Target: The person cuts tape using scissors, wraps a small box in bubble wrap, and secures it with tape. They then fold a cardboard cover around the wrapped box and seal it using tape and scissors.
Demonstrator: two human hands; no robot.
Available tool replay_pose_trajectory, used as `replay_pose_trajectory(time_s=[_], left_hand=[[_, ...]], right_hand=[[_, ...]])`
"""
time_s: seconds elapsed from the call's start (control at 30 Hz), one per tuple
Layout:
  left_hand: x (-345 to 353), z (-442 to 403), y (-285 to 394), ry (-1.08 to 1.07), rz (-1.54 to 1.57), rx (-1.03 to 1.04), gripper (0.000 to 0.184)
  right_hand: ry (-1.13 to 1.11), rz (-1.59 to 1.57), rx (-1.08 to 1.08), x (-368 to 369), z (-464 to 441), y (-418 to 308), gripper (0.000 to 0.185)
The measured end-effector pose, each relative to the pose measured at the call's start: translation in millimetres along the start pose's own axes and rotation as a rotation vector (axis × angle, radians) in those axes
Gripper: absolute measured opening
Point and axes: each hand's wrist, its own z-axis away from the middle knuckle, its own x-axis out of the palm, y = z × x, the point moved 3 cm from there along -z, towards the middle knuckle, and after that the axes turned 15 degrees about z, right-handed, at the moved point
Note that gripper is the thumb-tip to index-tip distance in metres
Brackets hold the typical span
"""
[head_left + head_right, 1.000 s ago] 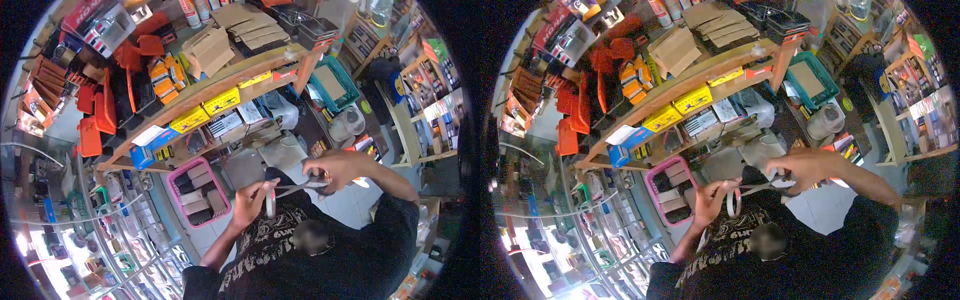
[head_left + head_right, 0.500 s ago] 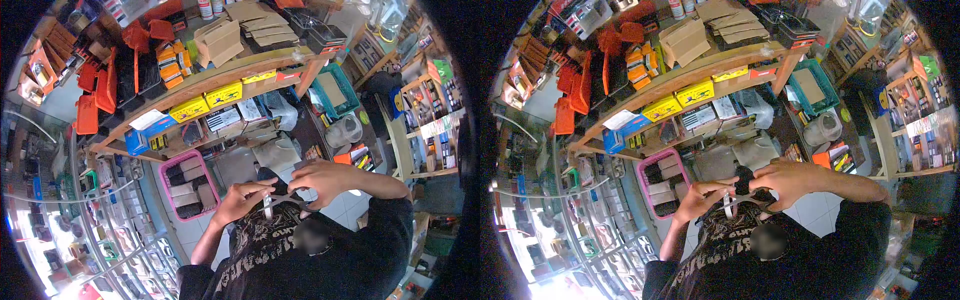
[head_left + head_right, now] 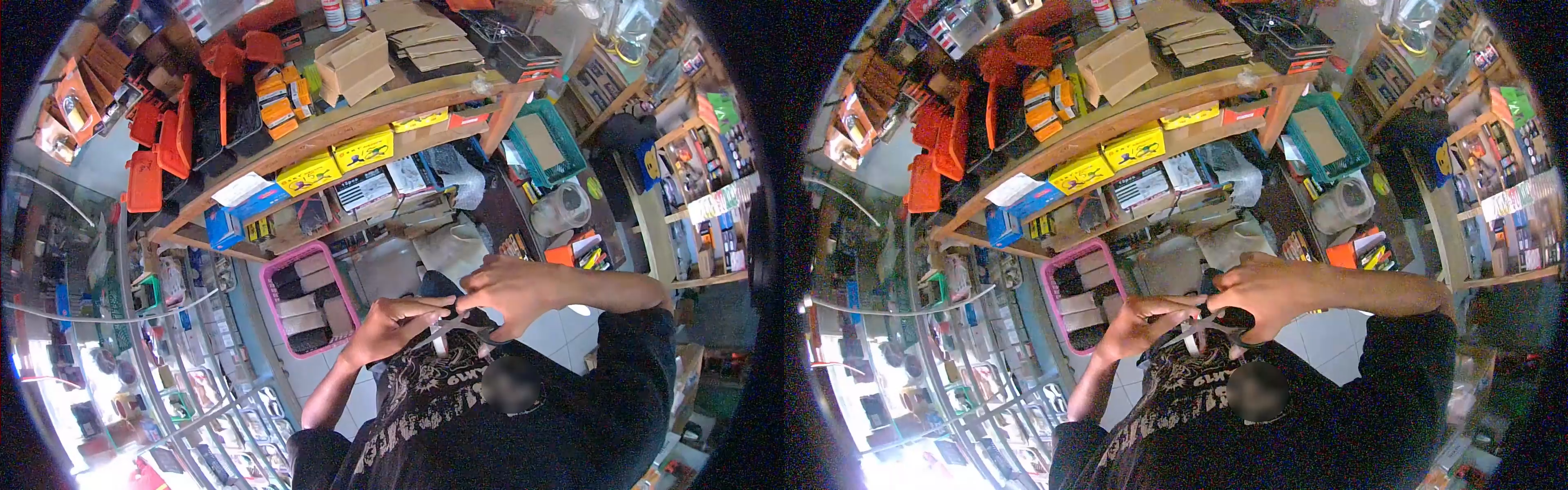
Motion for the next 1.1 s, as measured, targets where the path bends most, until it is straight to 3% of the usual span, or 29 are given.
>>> replay_pose_trajectory(time_s=[0.3,0.63,0.73,0.8,1.1], left_hand=[[9.8,0.7,-3.9,0.006,-0.040,0.052,0.019],[14.5,-6.1,-14.5,-0.069,0.027,-0.052,0.022],[11.5,-8.4,-21.9,-0.089,-0.009,-0.112,0.025],[11.8,-10.5,-24.6,-0.098,0.014,-0.121,0.028],[9.7,-13.3,-20.6,-0.146,0.019,-0.215,0.029]], right_hand=[[-0.021,0.024,0.019,6.8,7.5,-5.3,0.065],[0.054,0.045,0.081,20.3,22.5,-13.8,0.056],[-0.027,0.032,0.063,26.9,24.9,-12.0,0.060],[0.098,0.025,0.052,33.6,27.6,-9.9,0.041],[0.005,0.068,0.112,24.8,22.4,-17.9,0.043]])
